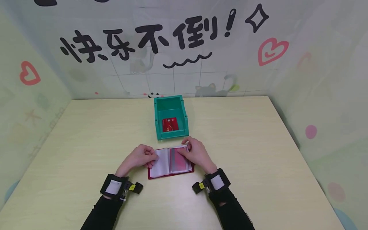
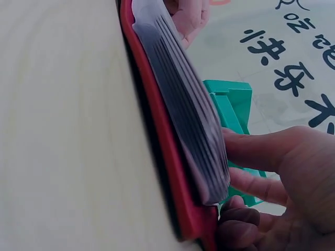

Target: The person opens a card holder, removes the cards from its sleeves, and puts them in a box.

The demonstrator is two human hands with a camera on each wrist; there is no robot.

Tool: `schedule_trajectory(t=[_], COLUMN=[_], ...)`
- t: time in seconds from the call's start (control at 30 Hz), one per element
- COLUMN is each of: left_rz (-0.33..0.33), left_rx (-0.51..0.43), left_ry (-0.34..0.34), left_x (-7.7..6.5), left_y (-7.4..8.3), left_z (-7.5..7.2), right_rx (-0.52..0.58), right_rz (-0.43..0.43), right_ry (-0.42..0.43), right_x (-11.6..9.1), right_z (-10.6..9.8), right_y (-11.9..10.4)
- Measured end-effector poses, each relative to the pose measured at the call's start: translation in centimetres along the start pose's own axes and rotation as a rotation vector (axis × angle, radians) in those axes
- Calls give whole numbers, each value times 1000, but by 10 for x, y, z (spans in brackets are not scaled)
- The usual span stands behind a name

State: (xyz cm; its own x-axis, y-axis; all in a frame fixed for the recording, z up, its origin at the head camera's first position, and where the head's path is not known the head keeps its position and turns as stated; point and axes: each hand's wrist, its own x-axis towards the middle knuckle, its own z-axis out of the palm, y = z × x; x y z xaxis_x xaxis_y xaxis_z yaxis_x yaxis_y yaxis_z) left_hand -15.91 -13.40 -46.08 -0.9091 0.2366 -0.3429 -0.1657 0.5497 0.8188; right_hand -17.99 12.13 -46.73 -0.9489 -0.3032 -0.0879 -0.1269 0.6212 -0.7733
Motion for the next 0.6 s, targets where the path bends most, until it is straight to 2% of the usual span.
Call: schedule_trajectory(t=[0.17,0.37,0.47,0.6], left_rz=[-9,-21,-16,-16], left_rx=[-4,-4,-4,-4], left_ry=[-3,-3,-5,-1], left_x=[0,1,1,1], left_y=[0,0,0,1], left_z=[1,1,1,1], right_rx=[6,5,-9,-34], right_rz=[-54,-123,-128,-117], right_ry=[-15,-103,-127,-111], right_x=[0,-3,-3,-1], right_z=[-1,-11,-12,-8], right_y=[6,8,7,6])
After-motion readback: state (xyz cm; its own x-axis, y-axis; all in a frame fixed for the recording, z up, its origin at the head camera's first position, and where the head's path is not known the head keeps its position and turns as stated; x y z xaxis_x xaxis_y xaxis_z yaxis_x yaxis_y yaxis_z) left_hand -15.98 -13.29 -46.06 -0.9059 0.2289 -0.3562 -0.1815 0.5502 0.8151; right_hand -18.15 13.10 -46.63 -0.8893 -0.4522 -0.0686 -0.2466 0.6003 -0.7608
